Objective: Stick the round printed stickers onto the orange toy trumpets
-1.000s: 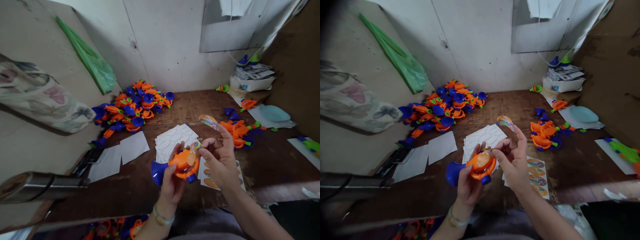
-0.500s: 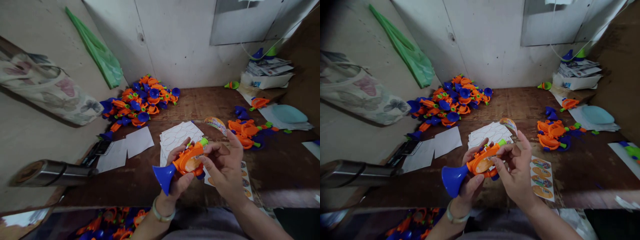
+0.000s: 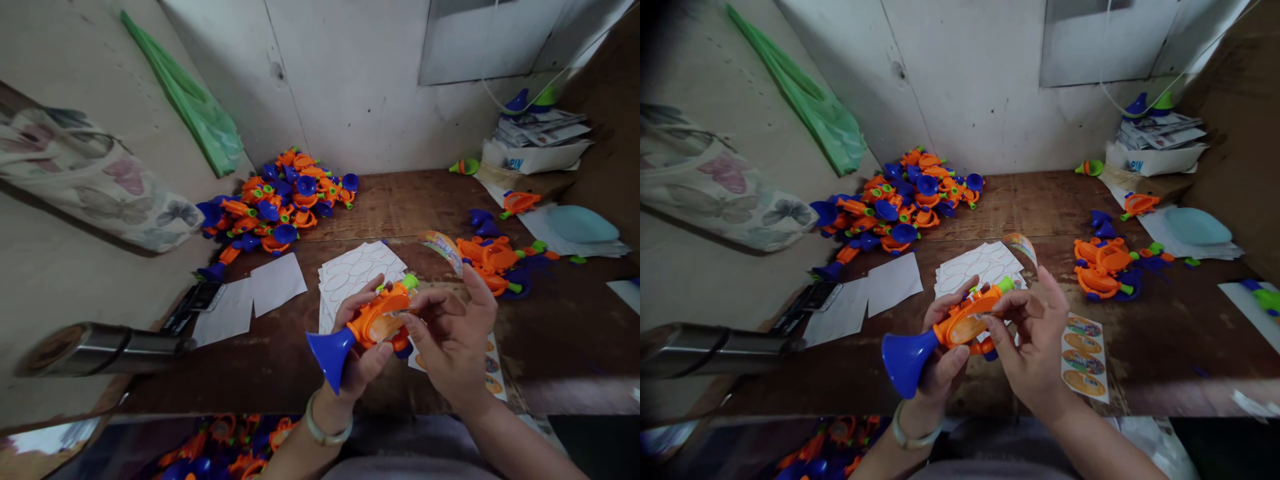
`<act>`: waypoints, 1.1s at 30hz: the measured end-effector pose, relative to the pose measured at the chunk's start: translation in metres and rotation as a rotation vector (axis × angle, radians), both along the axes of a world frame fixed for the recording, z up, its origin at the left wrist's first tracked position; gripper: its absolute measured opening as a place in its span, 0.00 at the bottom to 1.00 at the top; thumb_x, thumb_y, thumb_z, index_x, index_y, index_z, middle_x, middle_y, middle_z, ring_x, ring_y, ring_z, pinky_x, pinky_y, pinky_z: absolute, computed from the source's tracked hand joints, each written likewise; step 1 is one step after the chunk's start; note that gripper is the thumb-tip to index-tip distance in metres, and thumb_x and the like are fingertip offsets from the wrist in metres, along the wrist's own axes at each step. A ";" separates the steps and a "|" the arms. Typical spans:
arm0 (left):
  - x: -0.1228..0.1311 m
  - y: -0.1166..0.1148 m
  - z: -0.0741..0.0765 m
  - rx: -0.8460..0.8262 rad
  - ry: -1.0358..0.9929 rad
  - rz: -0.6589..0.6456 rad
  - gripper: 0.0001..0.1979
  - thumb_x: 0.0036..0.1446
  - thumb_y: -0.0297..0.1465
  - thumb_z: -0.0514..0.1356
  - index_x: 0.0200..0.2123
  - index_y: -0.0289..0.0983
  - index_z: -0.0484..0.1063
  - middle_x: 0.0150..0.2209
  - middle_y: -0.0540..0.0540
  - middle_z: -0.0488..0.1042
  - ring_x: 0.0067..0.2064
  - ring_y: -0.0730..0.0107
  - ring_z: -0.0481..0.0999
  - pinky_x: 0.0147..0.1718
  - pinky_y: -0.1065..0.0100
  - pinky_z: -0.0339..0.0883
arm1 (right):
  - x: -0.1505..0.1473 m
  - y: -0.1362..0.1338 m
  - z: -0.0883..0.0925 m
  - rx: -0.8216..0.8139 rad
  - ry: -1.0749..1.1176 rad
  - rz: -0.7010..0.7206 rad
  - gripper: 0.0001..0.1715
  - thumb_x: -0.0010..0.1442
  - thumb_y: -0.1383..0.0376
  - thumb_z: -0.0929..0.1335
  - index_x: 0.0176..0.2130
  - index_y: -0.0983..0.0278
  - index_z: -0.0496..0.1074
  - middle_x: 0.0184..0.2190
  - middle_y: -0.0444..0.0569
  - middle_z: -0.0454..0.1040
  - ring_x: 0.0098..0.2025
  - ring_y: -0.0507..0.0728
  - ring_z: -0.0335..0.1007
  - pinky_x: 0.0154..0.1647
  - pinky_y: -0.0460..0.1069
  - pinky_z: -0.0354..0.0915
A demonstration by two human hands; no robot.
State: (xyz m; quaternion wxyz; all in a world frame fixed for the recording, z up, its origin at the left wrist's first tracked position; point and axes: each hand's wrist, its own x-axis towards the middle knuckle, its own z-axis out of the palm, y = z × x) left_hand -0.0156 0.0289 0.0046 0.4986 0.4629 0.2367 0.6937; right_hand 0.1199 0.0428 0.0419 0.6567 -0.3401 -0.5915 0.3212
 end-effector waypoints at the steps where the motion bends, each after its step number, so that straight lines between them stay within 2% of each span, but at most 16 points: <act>1: 0.001 0.000 0.001 -0.008 -0.003 0.001 0.26 0.63 0.41 0.74 0.63 0.52 0.76 0.72 0.44 0.72 0.73 0.48 0.72 0.69 0.52 0.71 | 0.000 0.000 0.000 0.004 -0.001 -0.005 0.49 0.66 0.76 0.73 0.73 0.42 0.57 0.40 0.39 0.77 0.39 0.51 0.80 0.40 0.46 0.82; 6: 0.003 -0.002 0.006 -0.050 -0.029 0.008 0.21 0.64 0.40 0.73 0.59 0.51 0.79 0.71 0.44 0.75 0.70 0.46 0.76 0.68 0.47 0.72 | 0.000 -0.001 0.001 -0.005 -0.018 -0.008 0.49 0.66 0.77 0.73 0.73 0.42 0.56 0.39 0.39 0.77 0.38 0.53 0.79 0.37 0.47 0.82; 14: 0.006 -0.001 0.010 -0.057 -0.053 0.043 0.17 0.66 0.37 0.71 0.57 0.51 0.80 0.69 0.46 0.77 0.66 0.48 0.80 0.65 0.49 0.76 | -0.004 -0.003 0.003 -0.003 0.018 -0.024 0.45 0.68 0.73 0.73 0.72 0.43 0.57 0.38 0.40 0.76 0.37 0.53 0.79 0.38 0.49 0.81; 19: 0.008 -0.004 0.008 -0.040 -0.061 0.033 0.18 0.67 0.36 0.70 0.59 0.53 0.79 0.71 0.47 0.75 0.69 0.47 0.77 0.66 0.48 0.74 | -0.003 -0.001 0.006 0.039 -0.101 -0.125 0.42 0.68 0.71 0.73 0.71 0.46 0.57 0.36 0.39 0.77 0.36 0.55 0.78 0.40 0.54 0.79; 24: 0.007 -0.007 0.002 -0.035 -0.001 0.079 0.19 0.67 0.37 0.69 0.60 0.53 0.78 0.72 0.47 0.73 0.72 0.45 0.72 0.69 0.43 0.71 | -0.002 0.002 0.007 0.020 -0.144 -0.168 0.40 0.67 0.69 0.74 0.70 0.49 0.57 0.35 0.39 0.77 0.35 0.57 0.78 0.37 0.56 0.76; 28: 0.007 -0.009 0.001 -0.014 0.014 0.104 0.19 0.69 0.36 0.68 0.61 0.53 0.77 0.73 0.48 0.71 0.71 0.47 0.74 0.70 0.44 0.69 | -0.002 0.002 0.007 -0.042 -0.191 -0.165 0.40 0.67 0.68 0.74 0.69 0.48 0.57 0.35 0.40 0.77 0.35 0.58 0.77 0.41 0.57 0.76; 33: 0.008 -0.010 0.000 0.017 0.020 0.132 0.19 0.69 0.35 0.68 0.61 0.54 0.77 0.74 0.50 0.70 0.72 0.49 0.73 0.71 0.47 0.68 | -0.004 -0.001 0.009 -0.071 -0.242 -0.179 0.31 0.69 0.65 0.74 0.65 0.50 0.63 0.35 0.42 0.75 0.35 0.59 0.76 0.47 0.62 0.78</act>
